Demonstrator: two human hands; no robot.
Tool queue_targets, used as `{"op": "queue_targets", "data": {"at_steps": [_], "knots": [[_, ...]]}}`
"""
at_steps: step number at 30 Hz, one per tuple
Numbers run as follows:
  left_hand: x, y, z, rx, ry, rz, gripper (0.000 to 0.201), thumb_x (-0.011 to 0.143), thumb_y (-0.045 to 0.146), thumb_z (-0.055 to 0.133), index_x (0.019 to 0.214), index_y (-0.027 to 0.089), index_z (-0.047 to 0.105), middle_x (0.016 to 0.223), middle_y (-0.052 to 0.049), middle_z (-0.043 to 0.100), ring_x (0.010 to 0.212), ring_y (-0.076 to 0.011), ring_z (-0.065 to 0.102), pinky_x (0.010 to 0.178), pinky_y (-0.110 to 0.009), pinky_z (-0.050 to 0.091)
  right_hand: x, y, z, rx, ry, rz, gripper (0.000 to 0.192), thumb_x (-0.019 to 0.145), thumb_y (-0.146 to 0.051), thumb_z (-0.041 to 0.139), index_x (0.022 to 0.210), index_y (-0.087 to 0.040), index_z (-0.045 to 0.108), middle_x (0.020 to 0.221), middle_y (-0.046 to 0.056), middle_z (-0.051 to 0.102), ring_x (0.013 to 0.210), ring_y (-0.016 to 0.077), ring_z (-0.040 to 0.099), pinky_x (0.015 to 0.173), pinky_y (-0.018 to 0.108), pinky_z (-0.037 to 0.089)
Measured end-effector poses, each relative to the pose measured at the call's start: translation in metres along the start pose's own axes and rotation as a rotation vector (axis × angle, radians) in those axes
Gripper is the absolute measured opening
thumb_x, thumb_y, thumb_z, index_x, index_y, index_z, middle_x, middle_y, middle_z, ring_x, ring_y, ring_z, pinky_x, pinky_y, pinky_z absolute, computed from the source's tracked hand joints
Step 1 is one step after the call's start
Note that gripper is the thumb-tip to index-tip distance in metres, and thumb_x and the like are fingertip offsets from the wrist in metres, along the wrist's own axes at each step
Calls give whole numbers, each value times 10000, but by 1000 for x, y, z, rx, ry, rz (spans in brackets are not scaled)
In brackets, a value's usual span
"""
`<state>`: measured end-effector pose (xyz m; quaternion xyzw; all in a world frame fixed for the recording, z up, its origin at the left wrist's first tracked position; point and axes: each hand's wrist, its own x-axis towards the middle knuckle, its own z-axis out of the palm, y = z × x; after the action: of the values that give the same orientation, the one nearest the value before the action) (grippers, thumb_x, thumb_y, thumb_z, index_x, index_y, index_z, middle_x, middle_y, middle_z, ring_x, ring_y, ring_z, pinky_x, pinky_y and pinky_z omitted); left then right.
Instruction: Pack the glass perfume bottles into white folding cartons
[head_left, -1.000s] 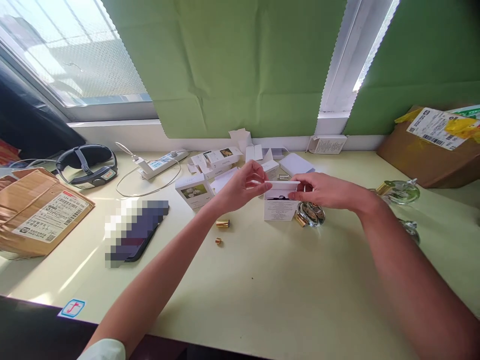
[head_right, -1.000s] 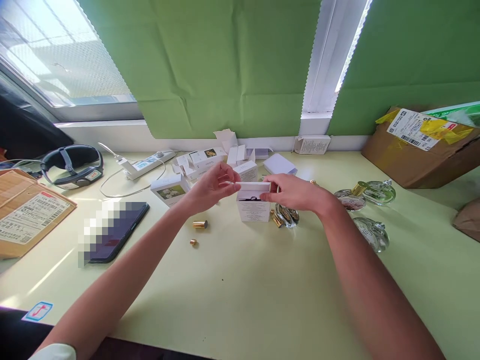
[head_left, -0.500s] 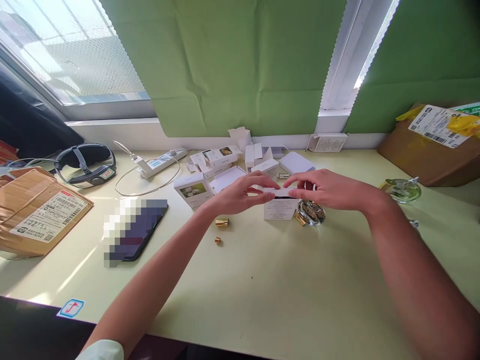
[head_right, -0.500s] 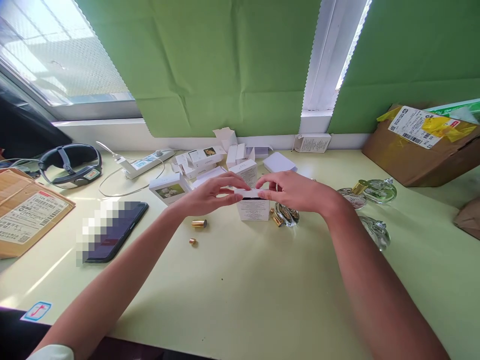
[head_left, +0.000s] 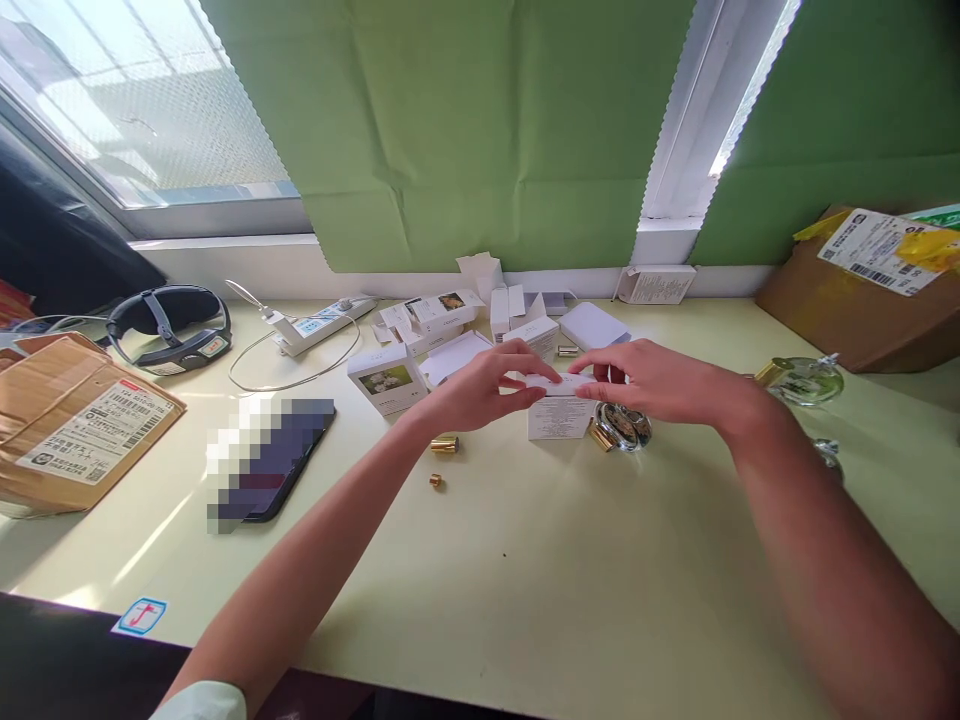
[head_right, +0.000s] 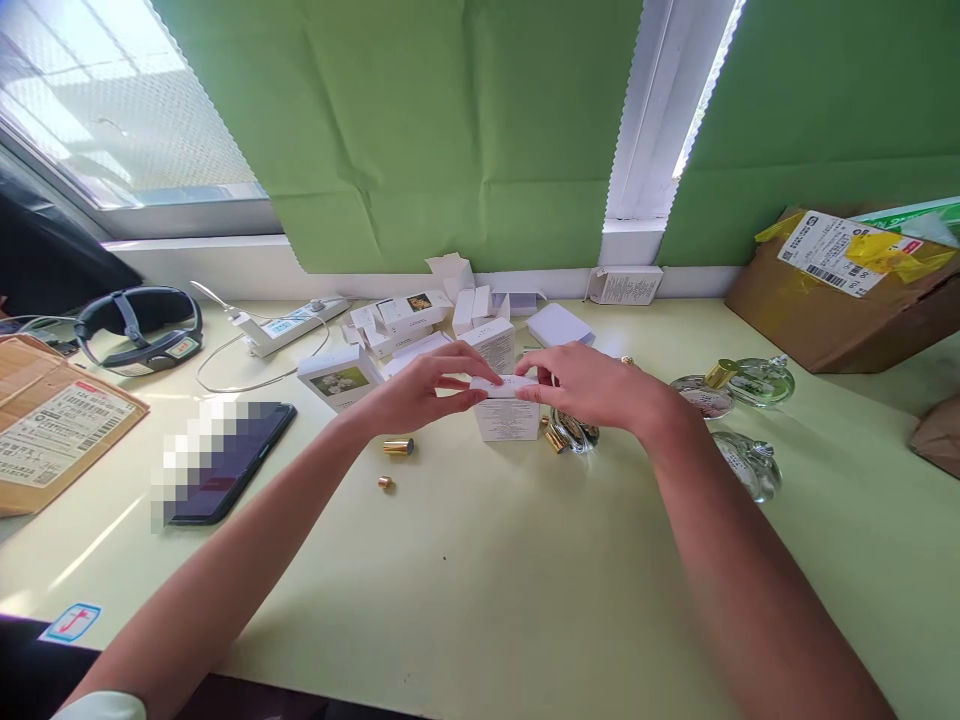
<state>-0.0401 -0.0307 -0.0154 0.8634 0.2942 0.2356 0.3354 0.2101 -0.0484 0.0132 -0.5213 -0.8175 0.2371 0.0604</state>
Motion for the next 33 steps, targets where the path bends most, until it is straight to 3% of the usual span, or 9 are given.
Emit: {"op": "queue_targets", "data": {"at_steps": [12, 16, 33], "knots": [[0, -4, 1, -45, -37, 6, 261, 971, 329, 520, 1155, 330, 705, 1145, -58, 545, 1025, -148, 576, 852, -295, 555, -1, 2, -1, 68, -61, 10, 463, 881, -599, 516, 1237, -318, 604, 969, 31, 674, 781, 195, 588, 656, 301, 406], [1, -5, 2, -69, -41, -14, 271, 964, 319, 532, 1191, 339, 680, 1163, -54, 542, 1048, -152, 572, 868, -299, 551, -4, -2, -4, 90, -72, 15, 499, 906, -629, 451, 1258, -311, 603, 957, 40, 680, 794, 206, 593, 658, 305, 404], [4, -11, 12, -215, -13, -156, 351, 942, 357, 546, 1275, 257, 584, 1294, -71, 602, 1224, -216, 542, 990, -376, 479, 5, 1, 5, 115, -22, 64, 399, 940, -519, 461, 1236, -271, 563, 925, 47, 644, 791, 199, 589, 670, 301, 432]]}}
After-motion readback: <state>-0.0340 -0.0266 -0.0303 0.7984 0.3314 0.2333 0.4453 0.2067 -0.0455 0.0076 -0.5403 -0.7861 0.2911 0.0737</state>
